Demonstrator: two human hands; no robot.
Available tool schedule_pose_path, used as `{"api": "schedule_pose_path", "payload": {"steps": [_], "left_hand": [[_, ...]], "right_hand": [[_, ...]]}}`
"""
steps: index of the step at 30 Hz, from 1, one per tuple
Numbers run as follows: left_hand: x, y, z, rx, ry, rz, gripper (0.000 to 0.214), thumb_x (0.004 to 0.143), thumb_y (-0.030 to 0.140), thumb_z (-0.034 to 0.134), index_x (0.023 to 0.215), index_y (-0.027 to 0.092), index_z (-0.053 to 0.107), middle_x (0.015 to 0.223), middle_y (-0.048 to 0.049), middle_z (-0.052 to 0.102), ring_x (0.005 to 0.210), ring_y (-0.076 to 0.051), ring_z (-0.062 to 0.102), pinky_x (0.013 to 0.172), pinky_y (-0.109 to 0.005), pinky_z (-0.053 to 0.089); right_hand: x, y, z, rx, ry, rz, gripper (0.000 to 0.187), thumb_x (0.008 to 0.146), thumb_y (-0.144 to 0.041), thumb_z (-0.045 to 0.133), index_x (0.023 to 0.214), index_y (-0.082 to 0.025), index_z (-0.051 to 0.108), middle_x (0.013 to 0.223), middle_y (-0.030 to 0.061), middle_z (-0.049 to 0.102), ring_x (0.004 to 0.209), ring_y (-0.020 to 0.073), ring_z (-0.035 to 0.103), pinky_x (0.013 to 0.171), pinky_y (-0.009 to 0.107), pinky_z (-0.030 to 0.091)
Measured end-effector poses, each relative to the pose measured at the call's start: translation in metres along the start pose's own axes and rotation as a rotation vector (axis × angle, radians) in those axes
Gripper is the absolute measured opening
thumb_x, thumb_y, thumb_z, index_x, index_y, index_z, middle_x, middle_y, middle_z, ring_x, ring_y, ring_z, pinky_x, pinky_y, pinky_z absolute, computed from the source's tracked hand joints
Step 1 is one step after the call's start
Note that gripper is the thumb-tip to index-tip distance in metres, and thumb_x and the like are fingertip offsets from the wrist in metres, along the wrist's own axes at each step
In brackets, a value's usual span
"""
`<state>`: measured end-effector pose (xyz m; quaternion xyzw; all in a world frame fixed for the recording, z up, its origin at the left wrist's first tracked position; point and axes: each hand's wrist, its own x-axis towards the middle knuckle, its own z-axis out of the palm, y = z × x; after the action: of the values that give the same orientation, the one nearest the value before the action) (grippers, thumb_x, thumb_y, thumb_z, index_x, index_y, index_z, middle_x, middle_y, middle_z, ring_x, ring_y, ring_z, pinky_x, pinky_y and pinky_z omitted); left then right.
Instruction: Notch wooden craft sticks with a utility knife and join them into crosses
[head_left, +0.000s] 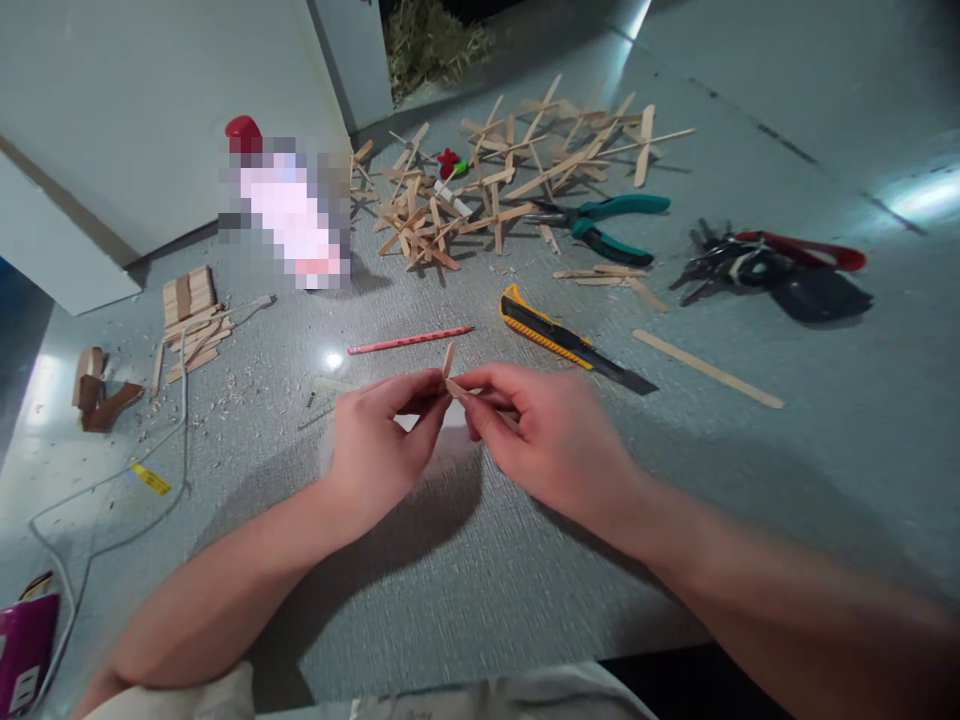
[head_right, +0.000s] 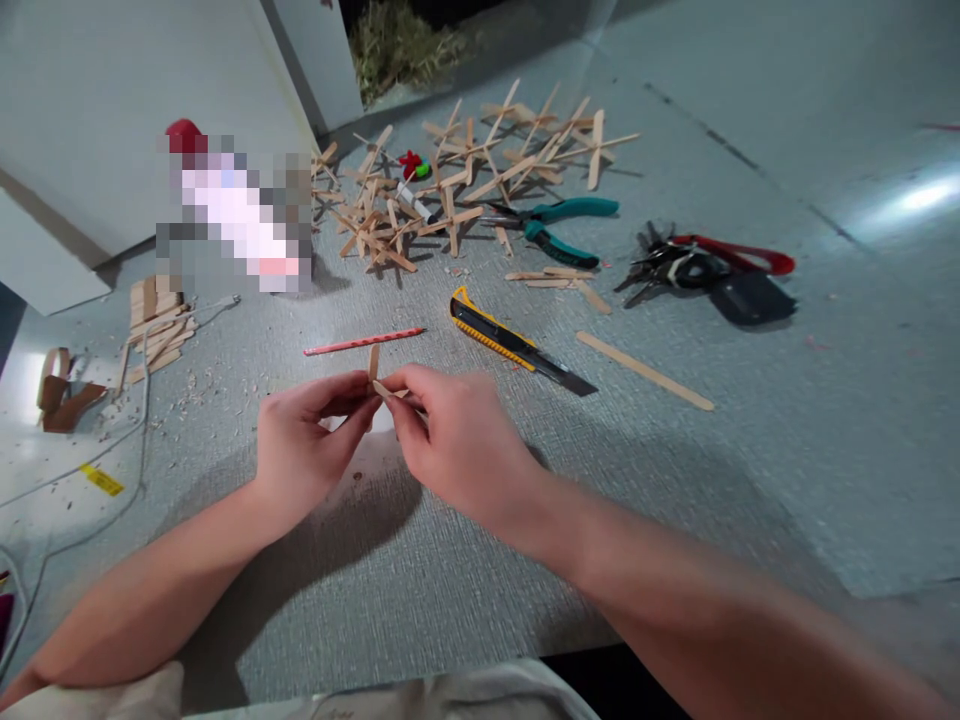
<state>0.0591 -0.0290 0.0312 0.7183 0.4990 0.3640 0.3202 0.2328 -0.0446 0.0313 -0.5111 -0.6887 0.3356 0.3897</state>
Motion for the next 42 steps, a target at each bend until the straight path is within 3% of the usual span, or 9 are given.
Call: {"api": "schedule_pose_path", "payload": {"steps": [5,10,20,26,42], "left_hand": [[0.0031,0.0008,0.0035,-0.267,0.003,-0.191,0.018,0.087,0.024,0.074,0.104,0.019,0.078,0.094,-0.0049,0.081,0.077,-0.017,0.078,0.075,-0.03,0.067],[0.004,-0.0009,0.0037,-0.375,-0.001,-0.24,0.019,0.087,0.025,0.076,0.105,0.019,0.078,0.097,-0.0046,0.081,0.078,-0.015,0.077,0.076,-0.027,0.066],[0.0019,0.0012,0.0021,-0.299,0.013,-0.192,0.019,0.087,0.025,0.076,0.105,0.019,0.078,0.094,-0.0042,0.081,0.077,-0.016,0.077,0.079,-0.031,0.067],[0.0013,0.0047,0.0017,-0.228,0.036,-0.124,0.017,0.087,0.02,0.074,0.103,0.019,0.077,0.092,-0.003,0.081,0.075,-0.016,0.078,0.076,-0.029,0.067],[-0.0018,0.0012,0.0006,-0.06,0.063,0.038,0.018,0.087,0.015,0.071,0.104,0.019,0.077,0.093,-0.0024,0.081,0.079,-0.016,0.079,0.077,-0.027,0.066]], "right_hand": [[-0.0026,0.0011,0.0042,-0.004,0.051,-0.033,0.017,0.095,-0.02,0.056,0.104,-0.02,0.071,0.068,0.0,0.073,0.056,0.014,0.067,0.054,0.025,0.046],[-0.0008,0.0,0.0011,0.014,0.047,-0.059,0.021,0.096,-0.019,0.054,0.104,-0.02,0.074,0.063,-0.0025,0.069,0.051,0.0115,0.061,0.052,0.024,0.044],[-0.0016,0.001,0.0017,-0.061,0.067,-0.093,0.024,0.098,-0.021,0.054,0.11,-0.023,0.075,0.065,-0.0009,0.07,0.053,0.0142,0.063,0.053,0.026,0.047],[-0.0028,0.0009,0.0007,-0.074,0.073,-0.136,0.024,0.098,-0.019,0.053,0.11,-0.018,0.075,0.066,0.001,0.07,0.054,0.0143,0.064,0.054,0.026,0.047],[-0.0037,0.0005,0.002,-0.093,0.089,-0.176,0.022,0.099,-0.02,0.053,0.107,-0.019,0.074,0.069,0.0008,0.072,0.056,0.0128,0.064,0.054,0.024,0.046]]}}
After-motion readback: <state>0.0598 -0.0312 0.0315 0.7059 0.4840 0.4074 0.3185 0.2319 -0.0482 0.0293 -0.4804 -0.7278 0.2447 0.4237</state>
